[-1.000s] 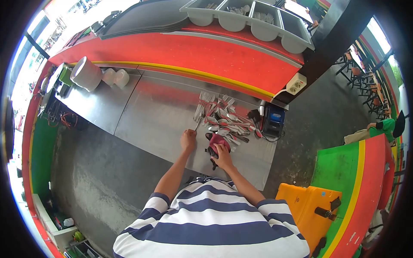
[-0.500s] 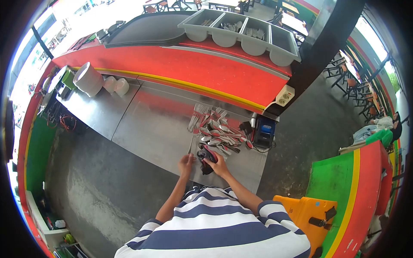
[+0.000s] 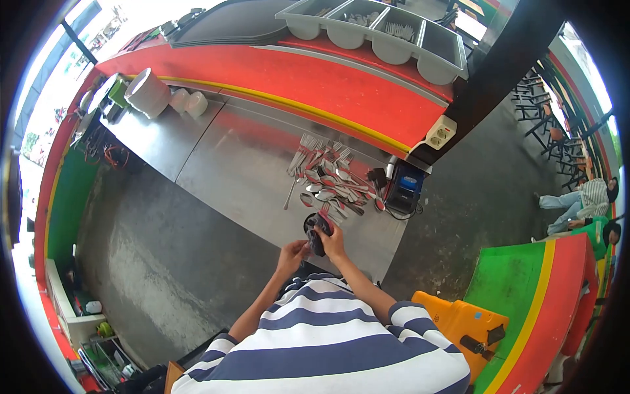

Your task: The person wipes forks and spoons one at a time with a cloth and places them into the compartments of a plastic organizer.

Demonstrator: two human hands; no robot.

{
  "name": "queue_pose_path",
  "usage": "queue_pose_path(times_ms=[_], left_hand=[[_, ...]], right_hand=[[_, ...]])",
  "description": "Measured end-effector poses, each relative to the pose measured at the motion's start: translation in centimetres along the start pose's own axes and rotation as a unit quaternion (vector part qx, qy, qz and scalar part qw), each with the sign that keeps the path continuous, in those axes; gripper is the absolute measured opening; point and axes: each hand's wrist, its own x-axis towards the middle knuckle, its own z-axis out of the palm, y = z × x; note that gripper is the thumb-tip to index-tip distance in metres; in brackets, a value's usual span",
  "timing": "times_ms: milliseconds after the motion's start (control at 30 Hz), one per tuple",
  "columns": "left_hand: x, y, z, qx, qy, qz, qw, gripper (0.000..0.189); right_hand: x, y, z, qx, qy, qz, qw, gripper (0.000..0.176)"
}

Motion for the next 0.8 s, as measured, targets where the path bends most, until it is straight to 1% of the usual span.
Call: queue_pose_path(times_ms=[67,167,267,300,400,467,500,633,700,767,800], left_hand=[[-1.0,-0.1,0.9,0.022,0.007,0.007,1.000,0.025],[-2.6,-0.6,2.3,0.064,0.023,0.011,0.998,0.027],[-3.9,-1.5,3.5,0.077,0.029,0.013,0.997,0.027],[-4.2,-1.3,4.0,0.073,0.028,0.017,0.997,0.027],[-4.5,-0.4,4.5,0.101,0.016,0.014,0.995,0.026],[-4.0,-1.4,4.2,0.114,0.013,0.045,0.992,0.026],[-3.8,-1.0,4.0,0.121,0.012,0.062,0.991,0.025],[-4.0,0.9,3.2,0.161,0.023,0.056,0.985,0.023],[-4.5,0.6,2.6,0.166,0.032,0.063,0.984,0.023],[-5.5,0.2,2.1,0.177,0.044,0.072,0.981,0.024],[-6.1,-0.1,2.0,0.157,0.053,0.060,0.984,0.023]], right_hand=[[0.2,0.4,-0.9,0.016,0.010,0.017,1.000,0.037],[-0.3,0.8,-2.1,0.012,0.002,0.015,1.000,0.044],[-0.9,1.3,-3.5,0.049,0.020,0.044,0.998,0.044],[-0.8,1.4,-4.2,0.073,0.016,0.085,0.994,0.042],[-0.3,1.3,-5.5,0.173,0.009,0.106,0.979,0.039],[-0.2,0.6,-6.1,0.196,0.008,0.119,0.973,0.039],[0.0,-0.1,-6.1,0.207,0.006,0.123,0.970,0.038],[0.8,0.2,-6.4,0.233,0.026,0.130,0.963,0.038],[1.1,0.6,-6.1,0.260,0.034,0.144,0.954,0.038],[1.3,0.8,-6.1,0.310,0.031,0.170,0.935,0.037],[1.3,0.9,-6.5,0.335,0.030,0.181,0.924,0.037]])
